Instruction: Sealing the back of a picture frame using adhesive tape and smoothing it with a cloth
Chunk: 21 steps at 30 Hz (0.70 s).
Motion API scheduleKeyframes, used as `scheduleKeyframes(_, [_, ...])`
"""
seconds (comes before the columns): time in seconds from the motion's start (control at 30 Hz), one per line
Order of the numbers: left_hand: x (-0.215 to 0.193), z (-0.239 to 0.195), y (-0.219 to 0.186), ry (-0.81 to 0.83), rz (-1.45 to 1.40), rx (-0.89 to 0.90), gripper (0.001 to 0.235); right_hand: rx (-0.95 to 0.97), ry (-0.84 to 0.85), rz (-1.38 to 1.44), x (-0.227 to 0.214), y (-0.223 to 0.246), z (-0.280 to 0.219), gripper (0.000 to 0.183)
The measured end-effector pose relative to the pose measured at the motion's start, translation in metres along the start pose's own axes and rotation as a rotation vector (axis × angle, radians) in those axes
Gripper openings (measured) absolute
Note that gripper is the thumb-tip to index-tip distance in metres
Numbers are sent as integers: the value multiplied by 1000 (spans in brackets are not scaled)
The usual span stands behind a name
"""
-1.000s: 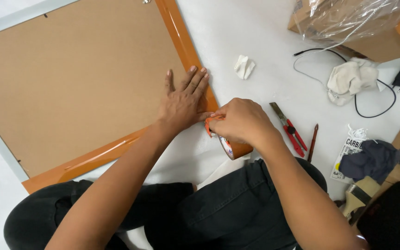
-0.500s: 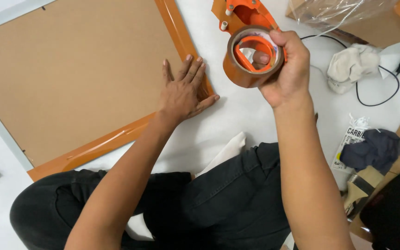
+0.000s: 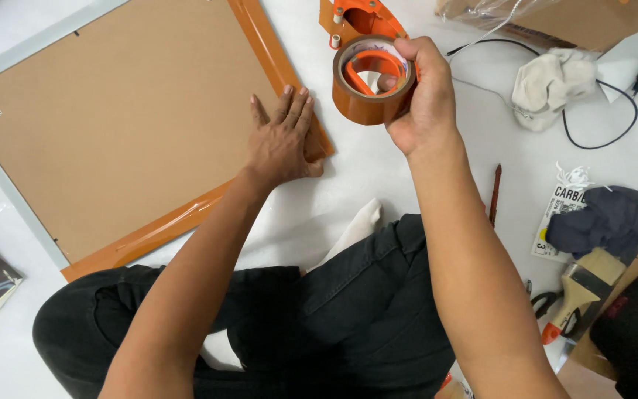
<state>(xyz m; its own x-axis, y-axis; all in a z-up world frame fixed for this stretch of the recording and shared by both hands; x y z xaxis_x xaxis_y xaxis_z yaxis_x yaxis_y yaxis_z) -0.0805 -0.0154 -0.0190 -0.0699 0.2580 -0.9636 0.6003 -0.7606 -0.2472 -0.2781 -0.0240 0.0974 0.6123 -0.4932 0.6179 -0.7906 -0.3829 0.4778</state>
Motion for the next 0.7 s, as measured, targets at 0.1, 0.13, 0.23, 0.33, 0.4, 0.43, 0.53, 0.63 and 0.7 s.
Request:
scheduleKeyframes(0.1, [9, 1, -2, -35, 10, -60, 115, -41, 18, -21, 2, 3, -1, 8])
scheduleKeyframes(0.13, [17, 2, -5, -31, 14, -58, 115, -41, 19, -15, 5, 2, -1, 8])
scheduleKeyframes(0.23, [20, 3, -11, -194, 33, -116, 115, -17, -39, -9, 8, 2, -3, 9])
scheduleKeyframes(0.33, [6, -7, -8, -136, -36, -117, 117, -34, -54, -28, 15, 0, -6, 15])
scheduleKeyframes(0.4, [-7, -15, -8, -144, -32, -7, 118, -38, -63, -15, 18, 0, -8, 21])
scheduleKeyframes(0.43, [-8, -14, -10, -143, -32, -4, 118, -40, -65, -13, 19, -1, -8, 21])
scheduleKeyframes(0.53, [-6, -12, -17, -164, -25, -21, 104, -84, -35, -16, 24, -1, -9, 18])
scheduleKeyframes(0.63, [0, -7, -25, -210, 10, -146, 111, -65, -41, -5, 26, -2, -8, 17])
scheduleKeyframes(0.7, [-2, -4, -34, -274, -5, -208, 121, -56, -96, 24, 20, -3, -4, 20])
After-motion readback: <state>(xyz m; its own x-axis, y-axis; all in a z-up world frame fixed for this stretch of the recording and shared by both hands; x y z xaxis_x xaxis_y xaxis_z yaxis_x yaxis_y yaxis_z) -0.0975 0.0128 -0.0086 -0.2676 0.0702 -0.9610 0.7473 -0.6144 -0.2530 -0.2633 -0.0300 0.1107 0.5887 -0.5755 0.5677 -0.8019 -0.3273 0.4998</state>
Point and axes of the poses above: each hand's wrist, its own z-axis towards the middle knuckle, its own x-axis out of the palm, y = z × x, the point moved 6 cm from there along z, towards the middle knuckle, and after that the axes turned 14 degrees about x, right-handed, at the moved point
